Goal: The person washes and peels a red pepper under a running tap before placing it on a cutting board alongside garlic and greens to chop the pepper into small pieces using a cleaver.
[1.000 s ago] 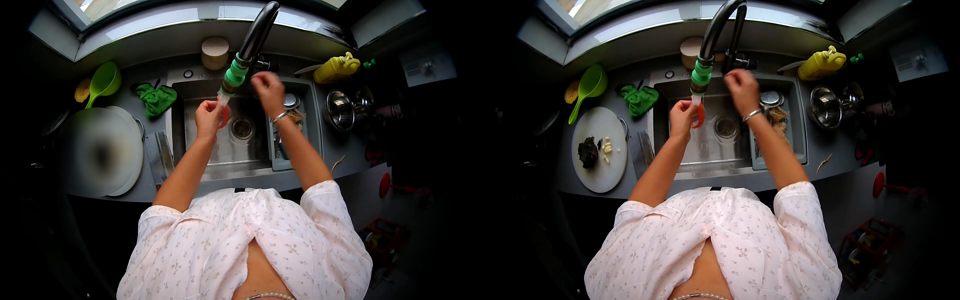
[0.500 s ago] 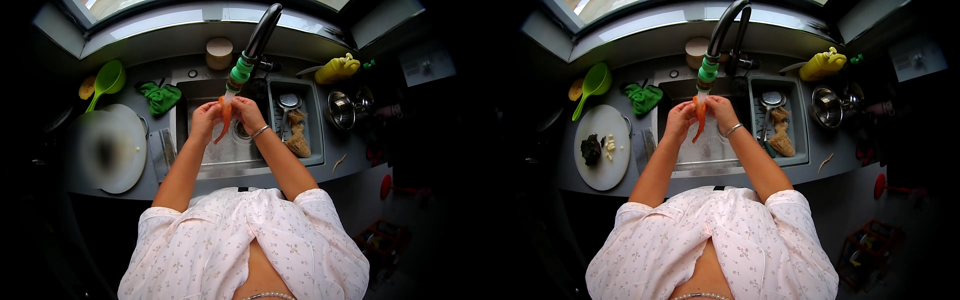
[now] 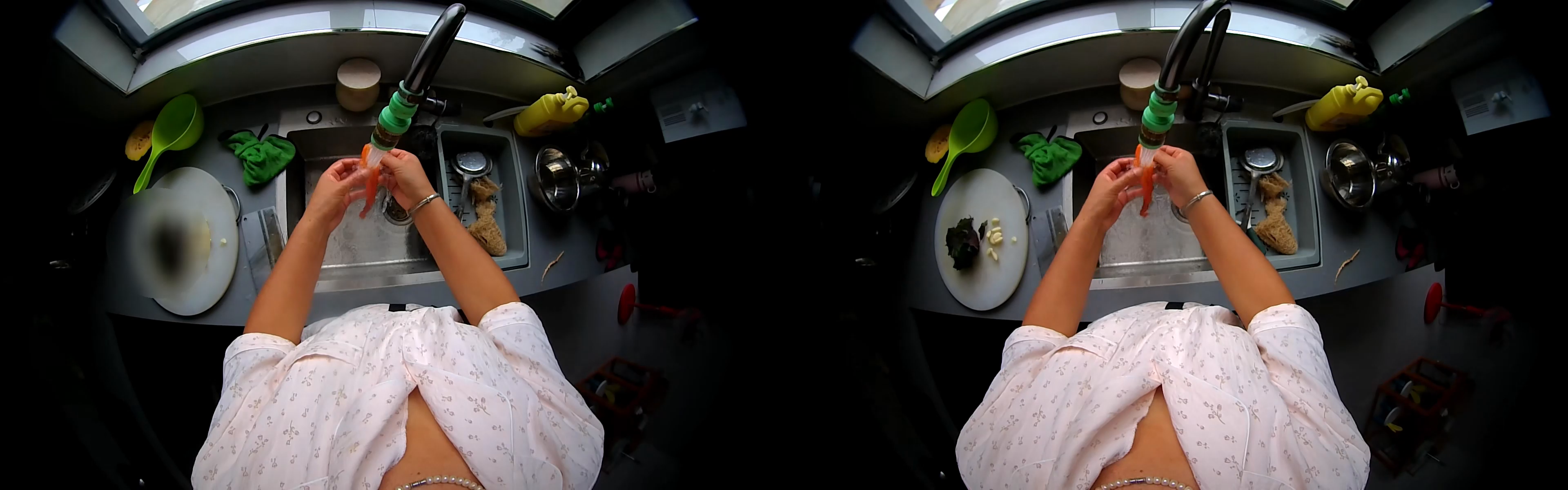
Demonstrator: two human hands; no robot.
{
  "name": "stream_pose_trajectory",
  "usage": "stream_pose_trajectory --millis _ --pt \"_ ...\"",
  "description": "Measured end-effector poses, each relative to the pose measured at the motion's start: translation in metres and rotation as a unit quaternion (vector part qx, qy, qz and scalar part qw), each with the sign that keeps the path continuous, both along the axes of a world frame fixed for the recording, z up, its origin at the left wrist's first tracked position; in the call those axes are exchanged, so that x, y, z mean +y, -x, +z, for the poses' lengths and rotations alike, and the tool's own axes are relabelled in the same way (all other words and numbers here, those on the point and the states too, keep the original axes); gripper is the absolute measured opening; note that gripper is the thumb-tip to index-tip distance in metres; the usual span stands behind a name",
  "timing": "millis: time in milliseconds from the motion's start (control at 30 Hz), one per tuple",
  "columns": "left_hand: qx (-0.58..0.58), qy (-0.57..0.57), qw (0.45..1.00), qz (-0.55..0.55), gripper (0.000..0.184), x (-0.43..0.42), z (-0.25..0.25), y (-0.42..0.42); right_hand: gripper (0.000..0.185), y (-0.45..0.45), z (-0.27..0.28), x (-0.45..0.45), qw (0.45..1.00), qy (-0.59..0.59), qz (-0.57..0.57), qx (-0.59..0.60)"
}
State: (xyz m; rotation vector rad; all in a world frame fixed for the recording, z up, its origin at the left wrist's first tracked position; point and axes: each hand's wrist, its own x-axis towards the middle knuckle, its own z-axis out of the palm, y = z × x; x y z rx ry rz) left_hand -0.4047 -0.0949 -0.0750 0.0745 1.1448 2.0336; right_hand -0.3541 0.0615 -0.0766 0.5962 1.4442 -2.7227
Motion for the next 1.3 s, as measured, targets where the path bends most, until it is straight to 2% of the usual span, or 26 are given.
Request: stream_pose_trajectory --millis 100,133,267,333,500,567,733,933,1000,1100,1167,1300 --pt "0.007 0.041 0.998 -0.049 0.029 -0.009 -0.01 -0.003 0.017 0.004 0.012 -0.004 0.999 0.003 -0.035 -0.031" --pt "-0.001 0.056 0.997 -0.046 0.023 -0.012 -0.008 -0.006 0.016 0.006 0.01 -0.003 0.999 0.007 -0.034 -0.027" --pt "0.002 0.046 0.997 -0.054 0.019 -0.013 -0.017 -0.007 0.016 0.011 -0.001 -0.001 0.999 0.026 -0.026 -0.02" --pt "0.035 0.073 0.997 -0.001 0.016 -0.01 -0.011 -0.008 0.017 0.01 0.004 -0.005 0.999 0.01 -0.035 -0.03" --pt "0.034 0.106 0.992 0.056 0.016 -0.006 -0.023 -0.003 0.023 -0.005 -0.008 -0.01 0.995 -0.055 -0.035 -0.081" --pt "0.023 0.122 0.99 0.064 0.016 -0.004 -0.026 -0.002 0.025 -0.016 -0.015 -0.016 0.988 -0.1 0.01 -0.114" --pt "-0.062 0.087 0.993 0.053 0.019 -0.002 -0.017 -0.005 0.018 -0.022 -0.009 -0.016 0.99 -0.083 0.043 -0.105" --pt "-0.123 0.025 0.992 0.013 0.022 -0.007 -0.029 0.002 0.016 -0.023 -0.004 -0.014 0.994 0.026 0.042 -0.096" --pt "-0.137 0.01 0.99 0.02 0.023 -0.007 -0.03 0.0 0.014 -0.023 -0.012 -0.014 0.991 0.097 0.044 -0.076" --pt "-0.181 -0.026 0.983 0.019 0.024 -0.008 -0.037 0.0 0.013 -0.02 -0.017 -0.017 0.988 0.127 0.024 -0.08" --pt "-0.21 -0.047 0.977 0.013 0.024 -0.008 -0.044 0.001 0.013 -0.019 -0.022 -0.015 0.99 0.112 0.027 -0.075" --pt "-0.173 0.001 0.985 0.013 0.021 -0.006 -0.022 -0.004 0.014 -0.016 -0.022 -0.014 0.996 0.065 0.006 -0.065"
